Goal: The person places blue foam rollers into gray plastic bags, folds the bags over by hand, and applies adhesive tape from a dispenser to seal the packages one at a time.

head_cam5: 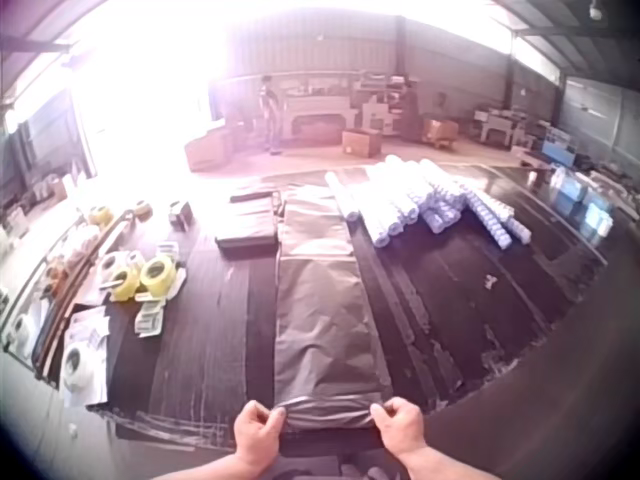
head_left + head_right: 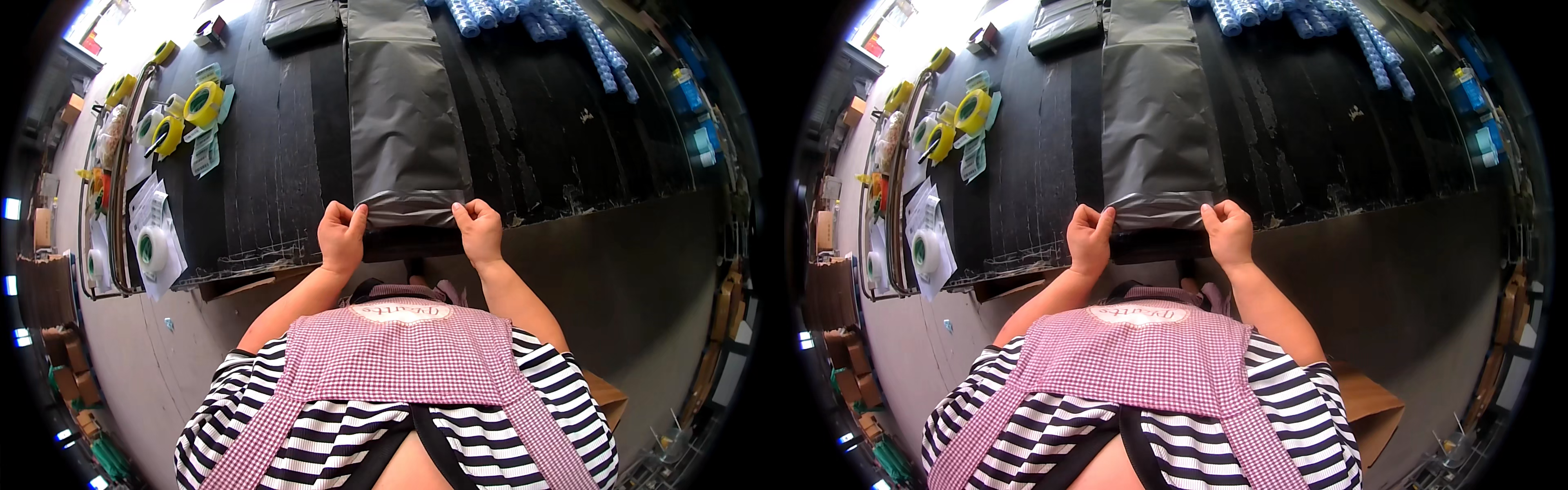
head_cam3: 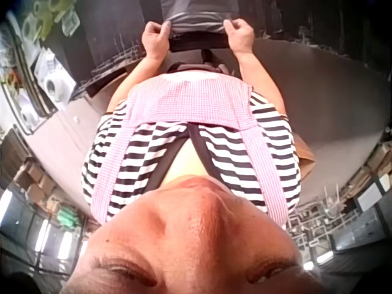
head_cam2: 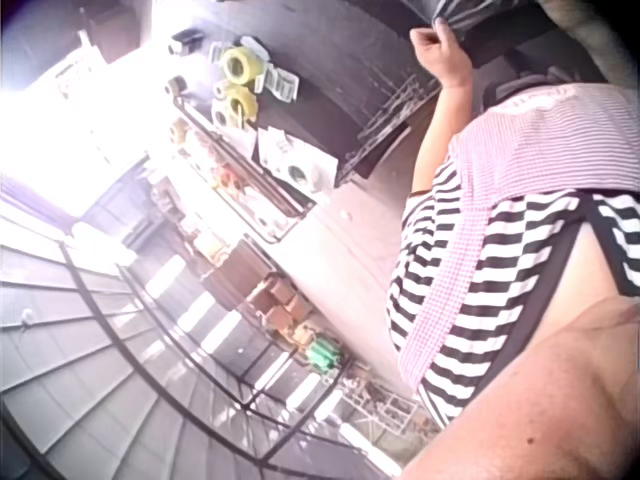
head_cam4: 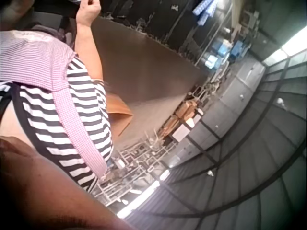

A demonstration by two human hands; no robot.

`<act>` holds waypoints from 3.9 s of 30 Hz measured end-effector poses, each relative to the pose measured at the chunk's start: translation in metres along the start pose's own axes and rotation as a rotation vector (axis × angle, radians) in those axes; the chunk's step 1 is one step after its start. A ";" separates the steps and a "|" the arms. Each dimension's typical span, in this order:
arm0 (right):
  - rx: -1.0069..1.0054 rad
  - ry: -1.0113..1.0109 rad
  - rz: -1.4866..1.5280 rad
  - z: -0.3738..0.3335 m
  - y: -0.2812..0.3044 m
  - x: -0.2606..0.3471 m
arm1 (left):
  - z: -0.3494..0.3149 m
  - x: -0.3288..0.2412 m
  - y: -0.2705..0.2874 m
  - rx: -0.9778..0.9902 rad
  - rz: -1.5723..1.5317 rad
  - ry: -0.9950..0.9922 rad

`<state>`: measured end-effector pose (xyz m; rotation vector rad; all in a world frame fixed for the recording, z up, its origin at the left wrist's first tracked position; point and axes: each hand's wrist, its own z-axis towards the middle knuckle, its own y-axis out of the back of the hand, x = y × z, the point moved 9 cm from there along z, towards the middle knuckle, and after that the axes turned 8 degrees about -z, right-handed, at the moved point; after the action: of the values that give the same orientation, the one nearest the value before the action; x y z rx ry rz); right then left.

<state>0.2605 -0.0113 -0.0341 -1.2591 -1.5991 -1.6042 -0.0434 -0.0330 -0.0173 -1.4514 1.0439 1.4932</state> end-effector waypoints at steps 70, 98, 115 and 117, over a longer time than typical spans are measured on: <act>0.054 -0.069 -0.781 0.044 -0.018 0.056 | 0.113 -0.020 0.176 -0.176 0.752 0.140; 0.334 0.011 -0.138 0.123 -0.012 0.011 | 0.067 0.026 -0.081 -0.015 0.173 0.402; 0.606 -0.033 0.032 0.124 0.011 0.000 | 0.063 0.014 -0.094 0.141 0.457 0.415; 0.484 0.037 -0.051 0.116 0.025 -0.009 | 0.066 -0.009 -0.087 0.296 0.763 0.352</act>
<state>0.3130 0.0946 -0.0471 -0.9299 -1.8605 -1.1573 0.0151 0.0593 -0.0109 -1.1731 2.1079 1.4955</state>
